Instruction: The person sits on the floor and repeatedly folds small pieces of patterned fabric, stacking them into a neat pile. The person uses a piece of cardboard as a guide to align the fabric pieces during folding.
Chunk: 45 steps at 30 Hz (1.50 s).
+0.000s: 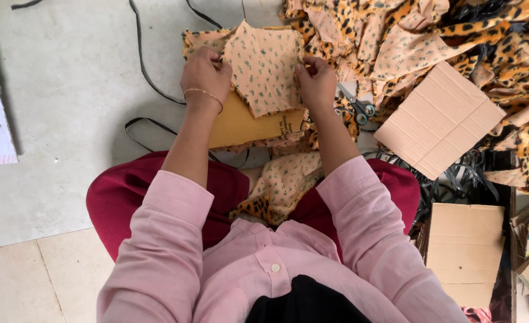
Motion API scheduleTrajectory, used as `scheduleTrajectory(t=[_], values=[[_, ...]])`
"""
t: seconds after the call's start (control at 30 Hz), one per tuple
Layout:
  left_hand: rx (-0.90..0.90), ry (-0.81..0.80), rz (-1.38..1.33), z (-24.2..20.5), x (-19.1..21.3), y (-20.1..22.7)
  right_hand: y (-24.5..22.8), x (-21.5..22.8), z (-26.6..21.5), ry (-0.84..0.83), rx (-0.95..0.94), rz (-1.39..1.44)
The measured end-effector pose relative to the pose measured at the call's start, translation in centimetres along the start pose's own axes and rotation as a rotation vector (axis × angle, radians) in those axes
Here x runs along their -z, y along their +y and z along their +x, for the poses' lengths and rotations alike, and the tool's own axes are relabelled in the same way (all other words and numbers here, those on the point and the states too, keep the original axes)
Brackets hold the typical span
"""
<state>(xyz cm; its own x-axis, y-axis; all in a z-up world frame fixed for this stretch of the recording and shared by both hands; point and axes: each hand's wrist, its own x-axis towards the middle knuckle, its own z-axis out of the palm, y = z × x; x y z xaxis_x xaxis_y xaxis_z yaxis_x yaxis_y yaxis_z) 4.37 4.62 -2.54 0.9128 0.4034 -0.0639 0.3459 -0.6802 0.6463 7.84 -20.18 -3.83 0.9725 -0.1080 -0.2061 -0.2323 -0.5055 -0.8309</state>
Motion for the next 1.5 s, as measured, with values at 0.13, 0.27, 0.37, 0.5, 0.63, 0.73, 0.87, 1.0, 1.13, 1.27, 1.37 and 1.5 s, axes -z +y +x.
scheduleTrajectory(t=[0.13, 0.27, 0.37, 0.5, 0.63, 0.73, 0.87, 1.0, 1.13, 1.27, 1.37, 1.5], values=[[-0.040, 0.020, -0.052, -0.6, 0.1, -0.5, 1.4, 0.0, -0.2, 0.013, -0.020, 0.015], [-0.157, 0.117, -0.103, 0.3, 0.7, 0.1, 0.2, -0.1, 1.0, 0.035, -0.022, 0.109], [-0.126, 0.117, -0.117, 0.0, 0.8, 0.0, 0.0, -0.1, 0.8, 0.027, -0.016, 0.109], [-0.066, 0.061, -0.093, 0.4, 1.4, 0.4, -0.4, -0.3, 1.2, 0.022, -0.056, 0.087], [0.008, 0.015, -0.123, -0.3, 1.8, 0.6, 0.3, 0.3, 0.3, -0.004, -0.103, 0.113], [-0.003, 0.034, -0.128, 0.0, 1.6, 0.5, 1.4, 0.7, 0.2, -0.036, -0.115, 0.161], [-0.004, 0.034, -0.090, -0.1, 1.6, 0.2, 1.7, 0.8, -0.4, -0.072, -0.084, 0.205], [-0.081, 0.117, 0.069, 0.4, 0.9, -0.6, 0.8, 1.0, -0.6, -0.056, -0.087, 0.135], [-0.137, 0.166, 0.188, 0.2, 0.0, -1.3, -0.3, 1.1, -1.1, -0.046, -0.111, 0.076], [-0.136, 0.213, 0.138, -0.4, 0.7, -0.5, -1.3, 1.1, -1.5, -0.061, -0.162, 0.139], [-0.089, 0.170, 0.161, -0.7, 1.2, -0.5, -1.0, 0.9, -1.4, -0.085, -0.174, 0.055], [-0.262, 0.321, 0.267, -0.9, 1.2, -1.3, -0.3, 0.6, -0.7, -0.005, -0.159, 0.033]])
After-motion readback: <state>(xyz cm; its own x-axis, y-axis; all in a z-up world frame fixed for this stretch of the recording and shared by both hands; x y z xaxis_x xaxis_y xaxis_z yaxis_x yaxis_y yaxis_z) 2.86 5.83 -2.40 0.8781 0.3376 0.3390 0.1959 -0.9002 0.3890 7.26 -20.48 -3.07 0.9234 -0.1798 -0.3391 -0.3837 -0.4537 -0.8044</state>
